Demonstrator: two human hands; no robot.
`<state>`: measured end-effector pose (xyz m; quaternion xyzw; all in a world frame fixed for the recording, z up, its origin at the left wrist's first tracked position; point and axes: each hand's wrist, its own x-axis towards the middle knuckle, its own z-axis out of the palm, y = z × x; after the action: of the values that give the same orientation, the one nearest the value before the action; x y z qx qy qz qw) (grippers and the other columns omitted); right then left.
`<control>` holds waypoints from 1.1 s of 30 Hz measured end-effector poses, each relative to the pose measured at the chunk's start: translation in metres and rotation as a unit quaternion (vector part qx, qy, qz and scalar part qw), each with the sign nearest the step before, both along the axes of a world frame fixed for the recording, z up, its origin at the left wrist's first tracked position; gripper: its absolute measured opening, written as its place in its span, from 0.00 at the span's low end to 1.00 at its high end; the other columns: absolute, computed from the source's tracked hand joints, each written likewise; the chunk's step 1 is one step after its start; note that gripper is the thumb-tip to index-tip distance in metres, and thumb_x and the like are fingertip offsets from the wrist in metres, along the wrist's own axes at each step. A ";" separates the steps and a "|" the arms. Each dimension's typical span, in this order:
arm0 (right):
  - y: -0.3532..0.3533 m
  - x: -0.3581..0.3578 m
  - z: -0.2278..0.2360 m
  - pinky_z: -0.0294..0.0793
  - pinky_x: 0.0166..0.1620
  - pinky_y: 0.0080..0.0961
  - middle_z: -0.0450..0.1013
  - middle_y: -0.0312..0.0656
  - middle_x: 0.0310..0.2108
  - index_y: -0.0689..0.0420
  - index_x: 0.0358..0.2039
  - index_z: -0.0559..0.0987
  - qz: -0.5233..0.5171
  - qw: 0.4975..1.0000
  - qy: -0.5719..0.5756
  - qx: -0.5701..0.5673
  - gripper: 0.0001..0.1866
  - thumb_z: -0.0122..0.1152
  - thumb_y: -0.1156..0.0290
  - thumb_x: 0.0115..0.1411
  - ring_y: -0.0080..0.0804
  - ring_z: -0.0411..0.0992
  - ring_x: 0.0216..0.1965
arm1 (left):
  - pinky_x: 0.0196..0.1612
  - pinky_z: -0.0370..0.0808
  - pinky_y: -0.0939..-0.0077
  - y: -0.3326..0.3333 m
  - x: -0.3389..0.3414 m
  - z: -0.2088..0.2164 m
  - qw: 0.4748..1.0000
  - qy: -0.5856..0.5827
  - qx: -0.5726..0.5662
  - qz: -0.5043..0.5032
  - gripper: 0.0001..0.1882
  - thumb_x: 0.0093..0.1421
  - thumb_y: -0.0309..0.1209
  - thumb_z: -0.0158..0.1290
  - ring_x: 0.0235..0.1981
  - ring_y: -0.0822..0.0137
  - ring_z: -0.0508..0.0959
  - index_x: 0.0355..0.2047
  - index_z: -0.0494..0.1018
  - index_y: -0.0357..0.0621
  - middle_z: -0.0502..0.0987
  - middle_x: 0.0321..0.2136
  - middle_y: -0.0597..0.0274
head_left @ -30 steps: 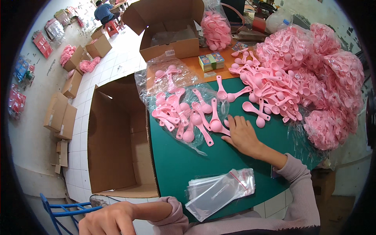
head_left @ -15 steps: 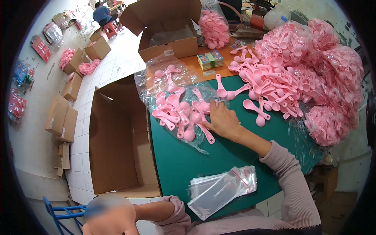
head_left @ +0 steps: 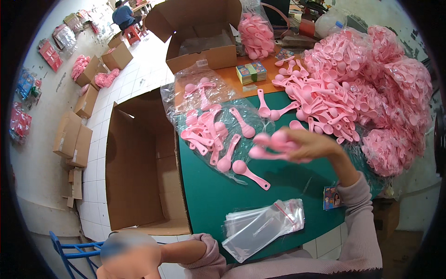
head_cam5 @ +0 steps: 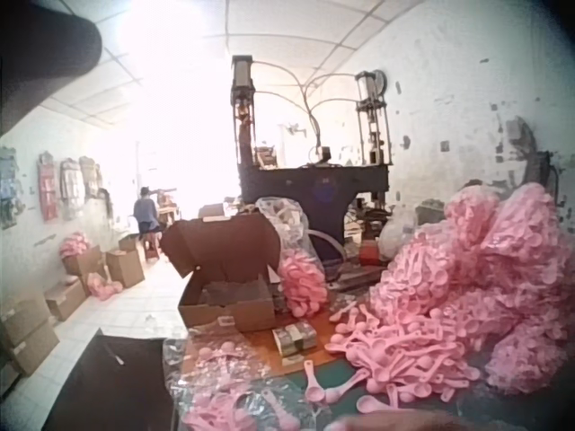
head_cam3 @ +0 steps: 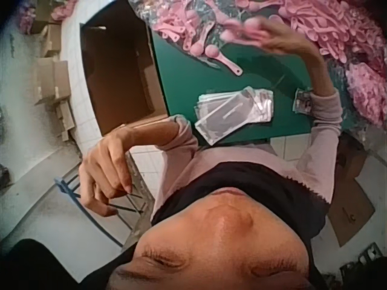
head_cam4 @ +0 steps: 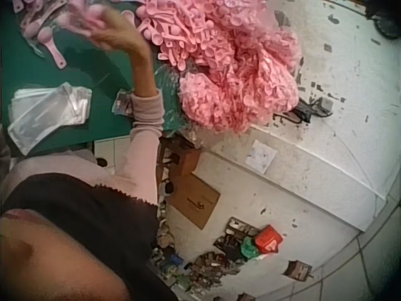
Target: The person unpacks pink plastic spoons from a clear plastic bag and places them on a green table. They repeatedly pick up spoons, separate them, and arrange them on the table. The person also handles small colorful cards and a stack of clear plastic bags.
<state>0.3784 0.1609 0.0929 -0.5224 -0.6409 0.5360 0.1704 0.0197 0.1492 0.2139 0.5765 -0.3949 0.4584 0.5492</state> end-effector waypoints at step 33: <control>0.072 -0.108 -0.085 0.52 0.58 0.64 0.56 0.65 0.55 0.48 0.60 0.63 0.054 0.907 -0.271 0.319 0.27 0.54 0.70 0.59 0.64 0.51 0.61 | 0.46 0.72 0.80 -0.002 -0.001 0.002 1.000 0.013 -0.001 -0.012 0.08 0.59 0.30 0.45 0.15 0.83 0.66 0.24 0.72 0.50 0.63 0.11 0.74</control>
<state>0.2708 0.2329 0.0074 -0.5299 -0.8263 0.1495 0.1187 0.0185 0.1475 0.2163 0.5767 -0.3942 0.4445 0.5607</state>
